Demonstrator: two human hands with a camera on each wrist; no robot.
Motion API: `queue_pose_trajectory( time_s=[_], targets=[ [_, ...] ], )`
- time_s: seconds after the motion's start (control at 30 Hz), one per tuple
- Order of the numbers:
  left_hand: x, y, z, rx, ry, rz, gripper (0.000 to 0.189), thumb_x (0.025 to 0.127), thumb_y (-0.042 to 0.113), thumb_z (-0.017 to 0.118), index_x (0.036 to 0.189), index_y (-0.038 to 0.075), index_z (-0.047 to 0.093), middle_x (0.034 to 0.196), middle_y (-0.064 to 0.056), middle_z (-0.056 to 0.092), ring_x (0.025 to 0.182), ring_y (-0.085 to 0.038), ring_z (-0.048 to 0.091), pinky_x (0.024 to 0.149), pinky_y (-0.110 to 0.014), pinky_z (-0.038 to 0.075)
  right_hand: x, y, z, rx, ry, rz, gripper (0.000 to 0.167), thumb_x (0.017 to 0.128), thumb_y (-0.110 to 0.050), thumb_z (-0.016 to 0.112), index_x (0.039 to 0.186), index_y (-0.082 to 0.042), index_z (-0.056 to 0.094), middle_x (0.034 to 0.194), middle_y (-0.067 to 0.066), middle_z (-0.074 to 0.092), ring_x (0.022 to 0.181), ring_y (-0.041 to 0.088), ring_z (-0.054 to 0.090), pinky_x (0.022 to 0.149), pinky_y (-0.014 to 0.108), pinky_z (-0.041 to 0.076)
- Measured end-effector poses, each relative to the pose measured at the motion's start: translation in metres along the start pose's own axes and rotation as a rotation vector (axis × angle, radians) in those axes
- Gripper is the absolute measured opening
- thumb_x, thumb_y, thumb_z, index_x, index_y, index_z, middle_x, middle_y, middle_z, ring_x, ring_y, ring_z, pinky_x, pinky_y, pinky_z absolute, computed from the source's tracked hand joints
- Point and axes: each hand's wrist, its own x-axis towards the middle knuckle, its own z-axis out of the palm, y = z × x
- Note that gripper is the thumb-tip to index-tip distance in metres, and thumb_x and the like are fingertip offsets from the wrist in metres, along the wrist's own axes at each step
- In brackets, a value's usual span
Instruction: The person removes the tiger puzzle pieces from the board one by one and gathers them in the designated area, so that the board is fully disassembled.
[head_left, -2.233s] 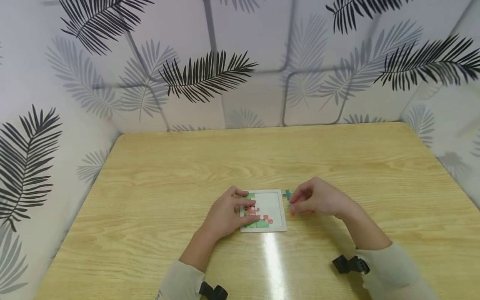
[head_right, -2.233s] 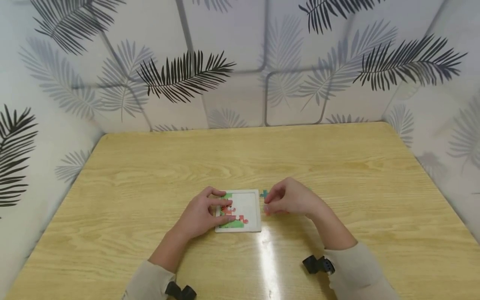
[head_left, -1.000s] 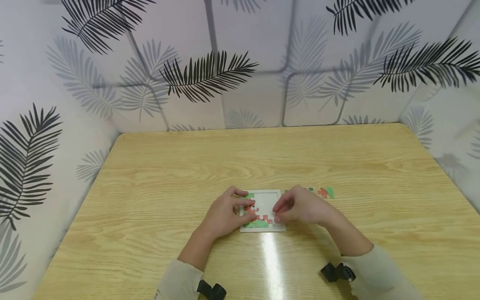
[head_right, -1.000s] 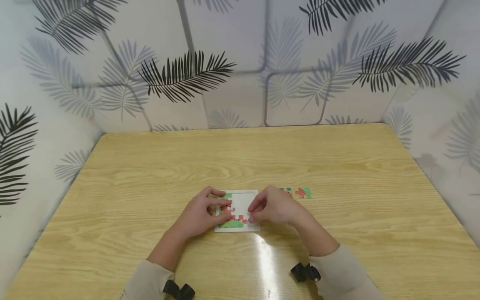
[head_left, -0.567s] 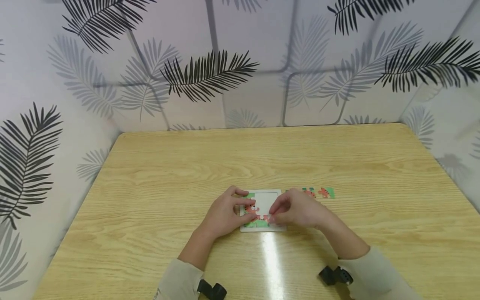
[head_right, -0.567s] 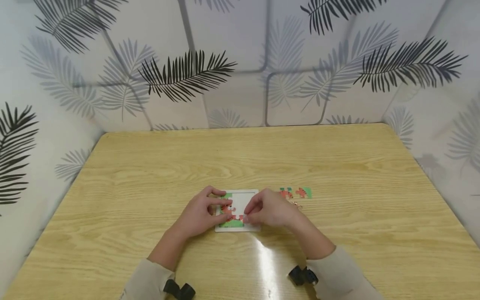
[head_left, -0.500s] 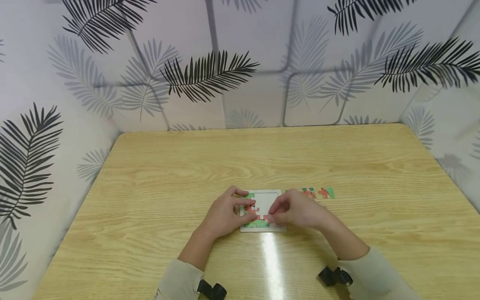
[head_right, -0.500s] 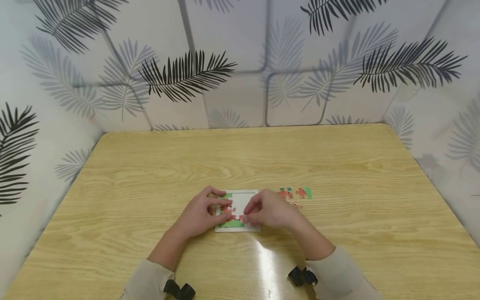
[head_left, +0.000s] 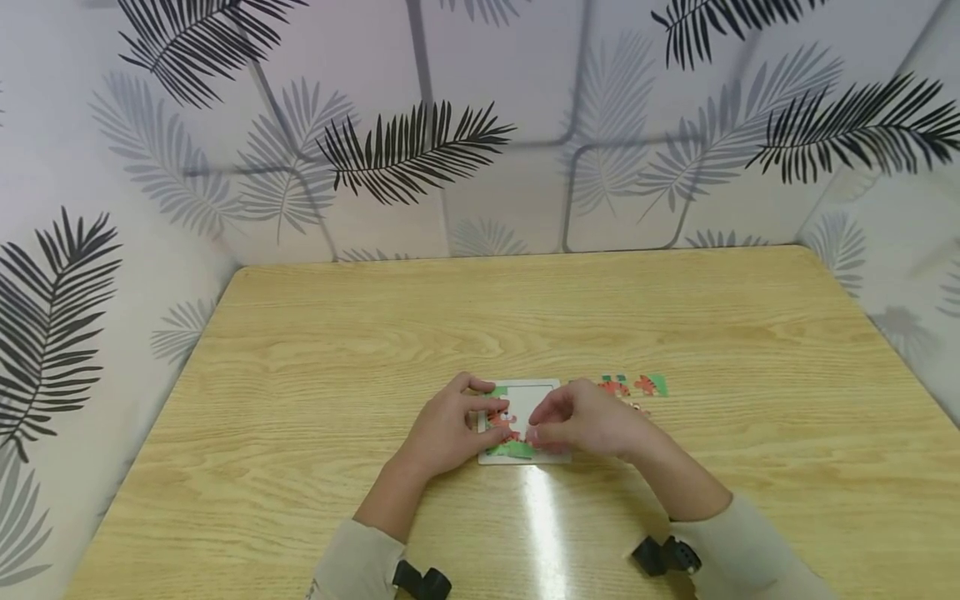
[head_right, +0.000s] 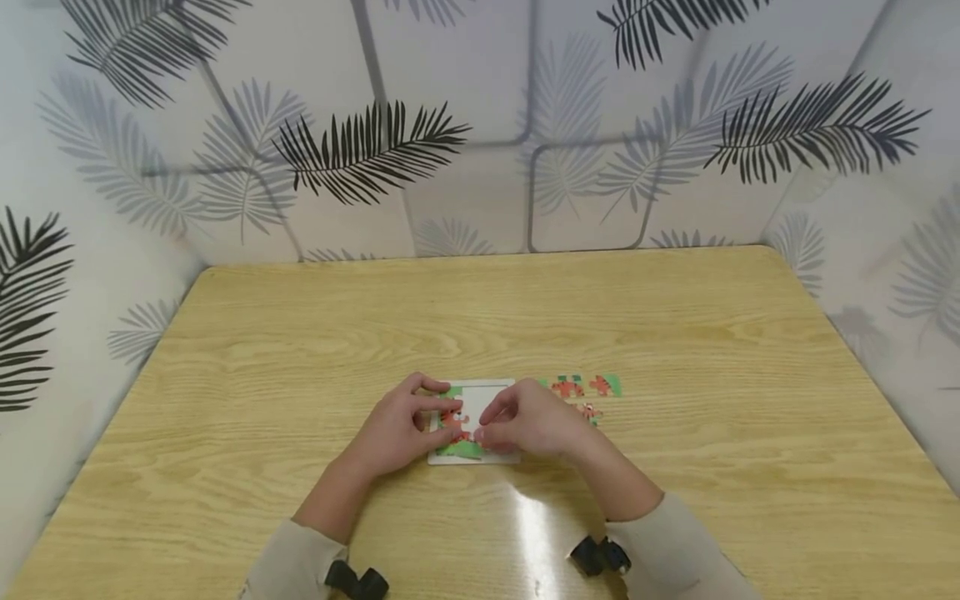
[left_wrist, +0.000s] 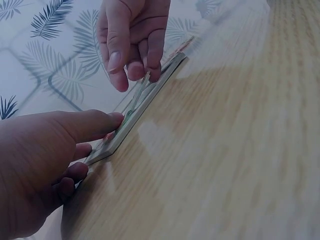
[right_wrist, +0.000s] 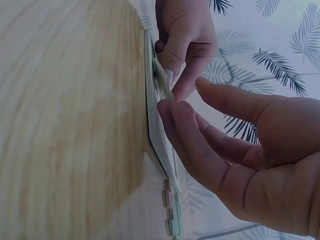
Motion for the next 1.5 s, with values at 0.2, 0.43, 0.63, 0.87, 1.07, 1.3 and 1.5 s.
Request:
queue_pose_trajectory(
  time_s=[0.2,0.43,0.63,0.87,1.07,1.3,1.5],
  targets=[
    [-0.001,0.000,0.000,0.007,0.009,0.009,0.031,0.085,0.028,0.080,0.115,0.017,0.078,0.125,-0.002,0.061,0.067,-0.002,0.049,0.065,-0.021,0.044,0.003,0.001,0.002,0.009,0.003,0.008,0.023,0.087,-0.016,0.078,0.104,-0.001,0.072,0.093,0.006,0.071,0.084,0.016,0.065,0.074,0.030,0.053],
    [0.000,0.000,-0.001,0.019,-0.011,-0.005,0.032,0.086,0.029,0.080,0.116,0.019,0.077,0.127,-0.001,0.060,0.072,-0.005,0.051,0.068,-0.022,0.044,0.001,0.000,0.000,0.020,0.007,-0.012,0.020,0.083,-0.006,0.079,0.101,-0.001,0.072,0.094,0.007,0.072,0.086,0.016,0.067,0.074,0.030,0.054],
    [0.000,0.001,-0.001,0.024,-0.014,-0.019,0.032,0.086,0.029,0.079,0.117,0.020,0.077,0.127,0.000,0.060,0.072,-0.005,0.051,0.069,-0.023,0.044,-0.004,0.000,-0.007,0.002,-0.002,-0.062,0.014,0.085,-0.006,0.076,0.099,-0.002,0.075,0.090,0.006,0.075,0.083,0.016,0.069,0.075,0.031,0.055],
    [0.000,0.003,-0.002,0.017,-0.011,-0.016,0.033,0.086,0.030,0.079,0.117,0.018,0.076,0.128,-0.001,0.060,0.070,-0.005,0.049,0.067,-0.022,0.044,-0.006,0.003,-0.017,0.021,-0.063,-0.086,0.013,0.087,-0.005,0.074,0.098,0.000,0.077,0.091,0.008,0.076,0.082,0.015,0.068,0.074,0.032,0.056],
    [-0.001,0.002,0.000,0.017,-0.023,-0.029,0.036,0.087,0.033,0.079,0.119,0.018,0.076,0.129,0.000,0.059,0.070,-0.005,0.048,0.066,-0.022,0.043,-0.010,0.004,-0.027,0.080,-0.079,-0.064,0.016,0.087,-0.004,0.074,0.101,0.004,0.076,0.096,0.011,0.076,0.087,0.014,0.069,0.077,0.033,0.059],
    [-0.001,0.002,0.000,0.017,-0.022,-0.024,0.034,0.087,0.032,0.079,0.118,0.018,0.076,0.128,-0.001,0.059,0.070,-0.004,0.048,0.066,-0.022,0.043,-0.016,0.006,-0.042,0.077,-0.061,-0.065,0.020,0.087,-0.008,0.076,0.103,0.004,0.076,0.097,0.010,0.075,0.087,0.014,0.070,0.078,0.033,0.059],
    [-0.001,0.003,0.000,0.018,-0.019,-0.030,0.034,0.087,0.032,0.079,0.118,0.019,0.076,0.128,0.000,0.059,0.070,-0.004,0.047,0.065,-0.022,0.042,-0.019,0.007,-0.051,0.036,-0.050,-0.061,0.020,0.089,-0.009,0.074,0.106,0.002,0.076,0.098,0.010,0.073,0.088,0.017,0.069,0.077,0.036,0.058]
  ],
)
